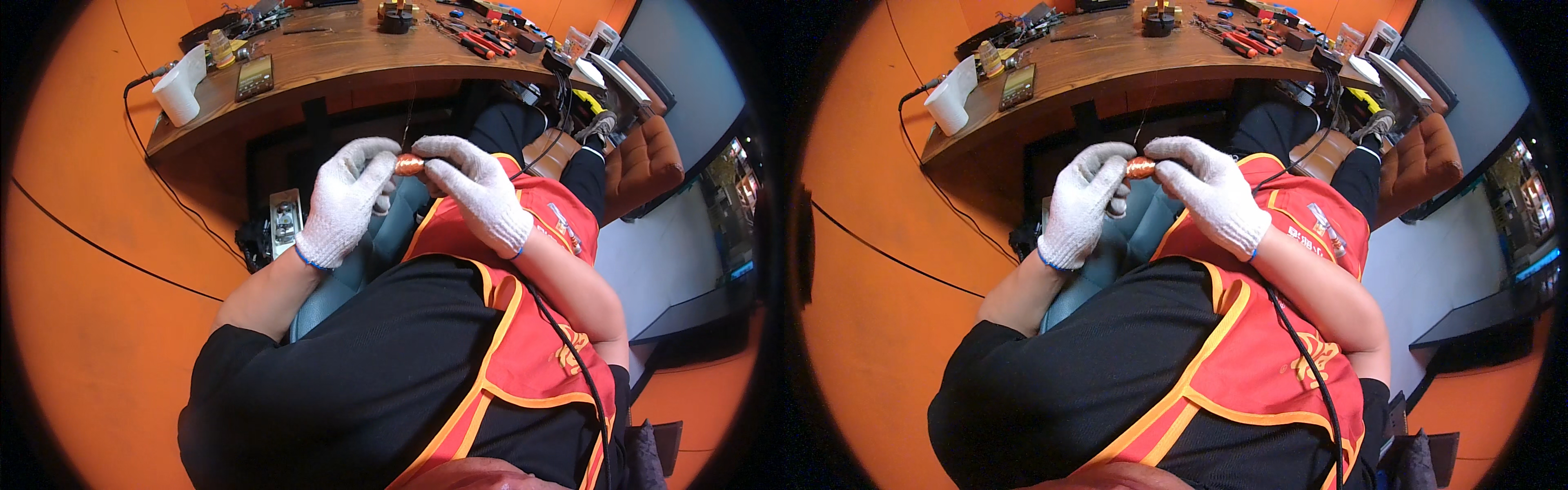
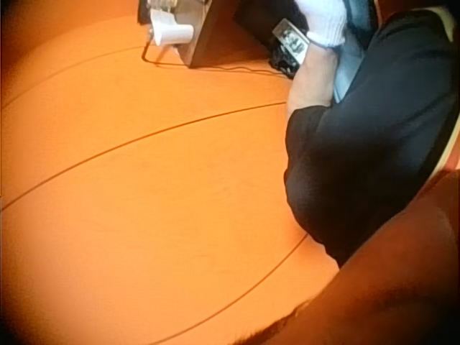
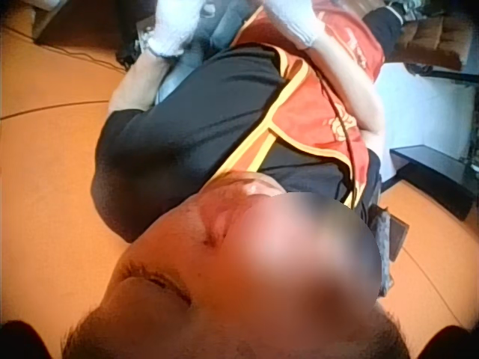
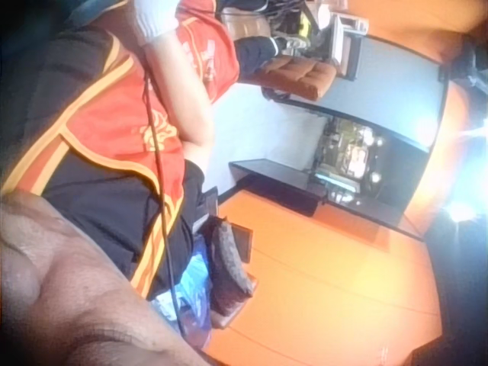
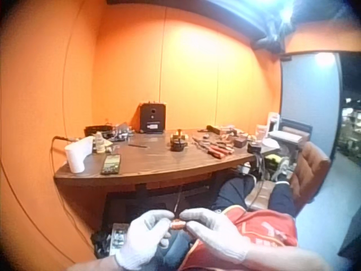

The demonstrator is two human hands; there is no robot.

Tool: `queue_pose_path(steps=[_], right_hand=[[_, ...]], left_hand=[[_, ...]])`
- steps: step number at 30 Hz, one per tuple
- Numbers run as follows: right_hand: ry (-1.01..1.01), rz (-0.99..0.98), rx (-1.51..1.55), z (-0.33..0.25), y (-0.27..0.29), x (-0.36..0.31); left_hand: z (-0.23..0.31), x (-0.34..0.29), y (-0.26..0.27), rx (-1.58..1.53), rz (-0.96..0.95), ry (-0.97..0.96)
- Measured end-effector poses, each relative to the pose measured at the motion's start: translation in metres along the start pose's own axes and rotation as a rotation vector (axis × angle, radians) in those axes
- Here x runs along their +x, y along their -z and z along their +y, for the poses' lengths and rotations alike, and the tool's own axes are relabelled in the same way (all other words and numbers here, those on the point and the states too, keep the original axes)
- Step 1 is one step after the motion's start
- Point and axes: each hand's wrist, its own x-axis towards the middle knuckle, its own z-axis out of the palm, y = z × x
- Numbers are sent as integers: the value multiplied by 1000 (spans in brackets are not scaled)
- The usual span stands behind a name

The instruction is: The person sits in a chair with feet on the desk and uses both hands to manipulate a small cylindrical electronic component. They repeatedly open and close the component, adjust internal parts, and reassemble it. The person also picks up a small black cylindrical object and inserts it into the main component.

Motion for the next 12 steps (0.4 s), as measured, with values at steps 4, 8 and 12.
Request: queue_pose_path(steps=[4,8,12], right_hand=[[-83,-38,4,-4,2,-1],[-145,-32,-77,-7,6,-3],[204,23,-388,5,2,-2]], left_hand=[[-4,2,-1,11,-15,-18],[-8,1,-5,78,12,-119],[-4,4,9,-97,-70,121]])
